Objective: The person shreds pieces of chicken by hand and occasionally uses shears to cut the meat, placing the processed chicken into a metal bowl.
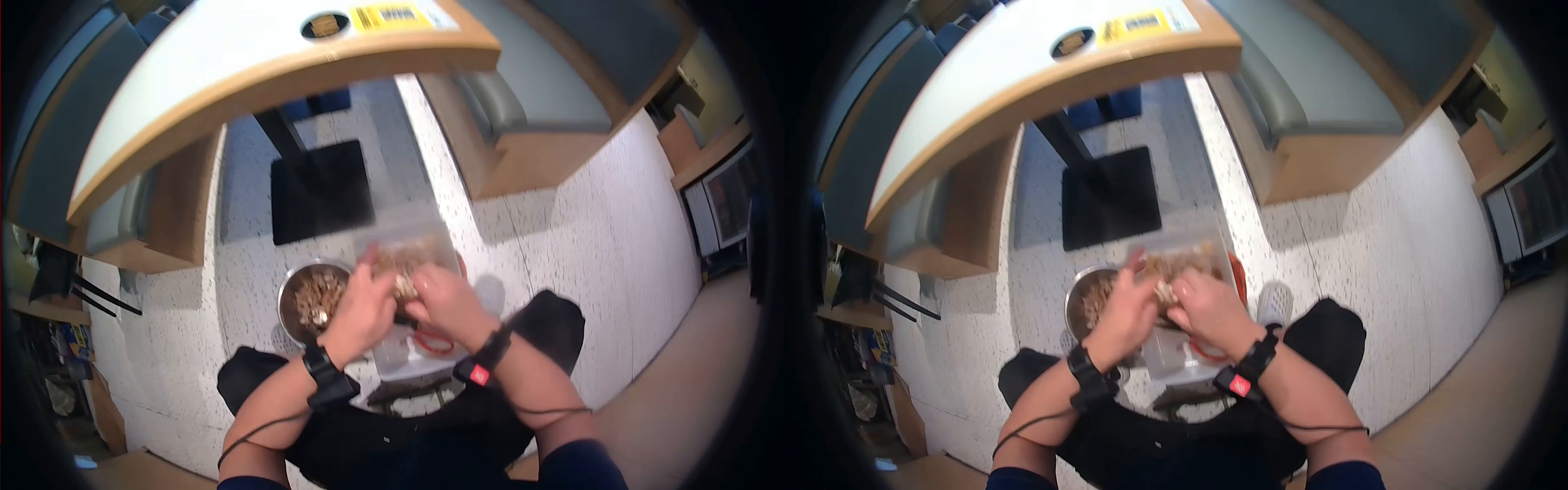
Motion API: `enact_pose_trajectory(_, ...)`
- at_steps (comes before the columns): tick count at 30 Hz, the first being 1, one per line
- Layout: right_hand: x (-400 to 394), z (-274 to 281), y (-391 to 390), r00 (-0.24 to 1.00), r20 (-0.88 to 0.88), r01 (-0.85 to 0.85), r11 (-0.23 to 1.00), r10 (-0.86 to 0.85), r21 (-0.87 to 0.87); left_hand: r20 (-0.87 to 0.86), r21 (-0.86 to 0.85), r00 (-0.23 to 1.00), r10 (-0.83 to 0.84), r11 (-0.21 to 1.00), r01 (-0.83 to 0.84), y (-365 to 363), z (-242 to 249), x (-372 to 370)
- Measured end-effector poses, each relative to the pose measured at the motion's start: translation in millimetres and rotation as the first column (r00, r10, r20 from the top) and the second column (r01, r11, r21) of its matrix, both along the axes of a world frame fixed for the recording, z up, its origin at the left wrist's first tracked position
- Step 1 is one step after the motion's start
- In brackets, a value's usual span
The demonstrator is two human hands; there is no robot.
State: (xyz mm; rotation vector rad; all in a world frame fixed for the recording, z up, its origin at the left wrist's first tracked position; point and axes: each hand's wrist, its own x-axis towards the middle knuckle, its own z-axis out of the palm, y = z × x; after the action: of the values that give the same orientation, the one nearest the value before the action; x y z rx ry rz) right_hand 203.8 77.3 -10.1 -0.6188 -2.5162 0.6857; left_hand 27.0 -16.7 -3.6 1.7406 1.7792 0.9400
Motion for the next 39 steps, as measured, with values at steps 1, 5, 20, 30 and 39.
enact_pose_trajectory(1,-0.3,0.8,-0.8,1.0,0.004,0.01,0.999,-0.011,0.036,-0.129,0.03,0.99,-0.056,0.998,0.061,0.1,4.7,-0.2)
enact_pose_trajectory(5,-0.8,-5.6,-5.3,1.0,-0.008,0.024,0.993,-0.023,0.117,-0.218,-0.002,0.957,-0.189,0.981,0.193,-4.0,-3.1,2.3)
enact_pose_trajectory(20,-16.6,-11.6,-10.7,0.984,-0.162,0.106,0.974,-0.075,0.198,-0.174,-0.209,0.964,-0.203,0.964,0.165,-8.2,-15.8,8.4)
enact_pose_trajectory(30,-19.3,-4.2,-9.6,0.868,-0.284,0.221,0.828,-0.409,-0.515,-0.083,-0.019,0.996,-0.035,0.999,0.034,-8.4,-19.6,29.2)
enact_pose_trajectory(39,-26.7,16.7,-4.3,0.788,-0.159,0.141,0.427,-0.595,-0.893,0.046,0.093,0.998,0.032,0.995,-0.036,-7.5,-8.2,37.6)
